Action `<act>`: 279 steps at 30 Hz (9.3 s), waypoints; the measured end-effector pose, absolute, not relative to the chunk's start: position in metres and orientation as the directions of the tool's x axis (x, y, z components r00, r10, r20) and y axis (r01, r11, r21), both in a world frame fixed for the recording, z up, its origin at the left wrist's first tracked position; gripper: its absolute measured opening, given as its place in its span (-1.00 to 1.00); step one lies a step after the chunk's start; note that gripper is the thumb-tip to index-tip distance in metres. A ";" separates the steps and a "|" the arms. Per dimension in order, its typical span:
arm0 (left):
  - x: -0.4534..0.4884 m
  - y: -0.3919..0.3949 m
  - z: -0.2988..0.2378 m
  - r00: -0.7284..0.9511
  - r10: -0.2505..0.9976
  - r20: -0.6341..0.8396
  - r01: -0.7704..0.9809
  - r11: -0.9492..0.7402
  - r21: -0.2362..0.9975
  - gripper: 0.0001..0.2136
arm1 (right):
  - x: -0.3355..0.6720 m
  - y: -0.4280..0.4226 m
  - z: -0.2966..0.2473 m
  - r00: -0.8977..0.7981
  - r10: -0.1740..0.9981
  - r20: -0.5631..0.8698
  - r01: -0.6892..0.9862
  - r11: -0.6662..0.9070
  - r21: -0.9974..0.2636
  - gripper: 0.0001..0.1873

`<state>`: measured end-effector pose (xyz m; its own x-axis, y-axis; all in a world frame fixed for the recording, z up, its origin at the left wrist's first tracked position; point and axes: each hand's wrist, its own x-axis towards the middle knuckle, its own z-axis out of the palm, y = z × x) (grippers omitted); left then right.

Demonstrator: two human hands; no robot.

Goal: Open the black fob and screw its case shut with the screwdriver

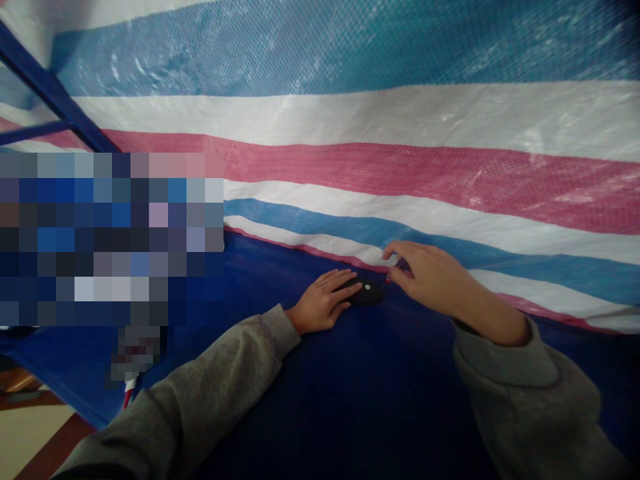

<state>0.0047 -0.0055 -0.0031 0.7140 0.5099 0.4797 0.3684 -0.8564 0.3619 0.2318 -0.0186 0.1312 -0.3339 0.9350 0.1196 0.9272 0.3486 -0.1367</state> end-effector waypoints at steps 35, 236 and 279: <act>0.004 -0.006 -0.001 0.719 0.521 0.460 0.375 -0.848 0.375 -0.58 | 0.230 -0.018 0.136 -0.297 0.952 0.068 0.950 0.302 -0.080 -0.69; 0.007 -0.008 0.001 0.764 0.441 0.471 0.376 -0.897 0.230 -0.55 | 0.227 -0.027 0.139 -0.304 0.953 0.004 0.951 0.304 -0.046 -0.64; 0.007 -0.009 0.000 0.765 0.446 0.464 0.385 -0.895 0.225 -0.55 | 0.222 -0.027 0.137 -0.274 0.961 0.026 0.960 0.272 0.064 -0.59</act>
<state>0.0067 -0.0086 0.0004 0.7652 0.4459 0.4643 0.3852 -0.8950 0.2247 0.2222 -0.0266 0.1372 -0.2743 0.9613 0.0260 0.9601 0.2722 0.0639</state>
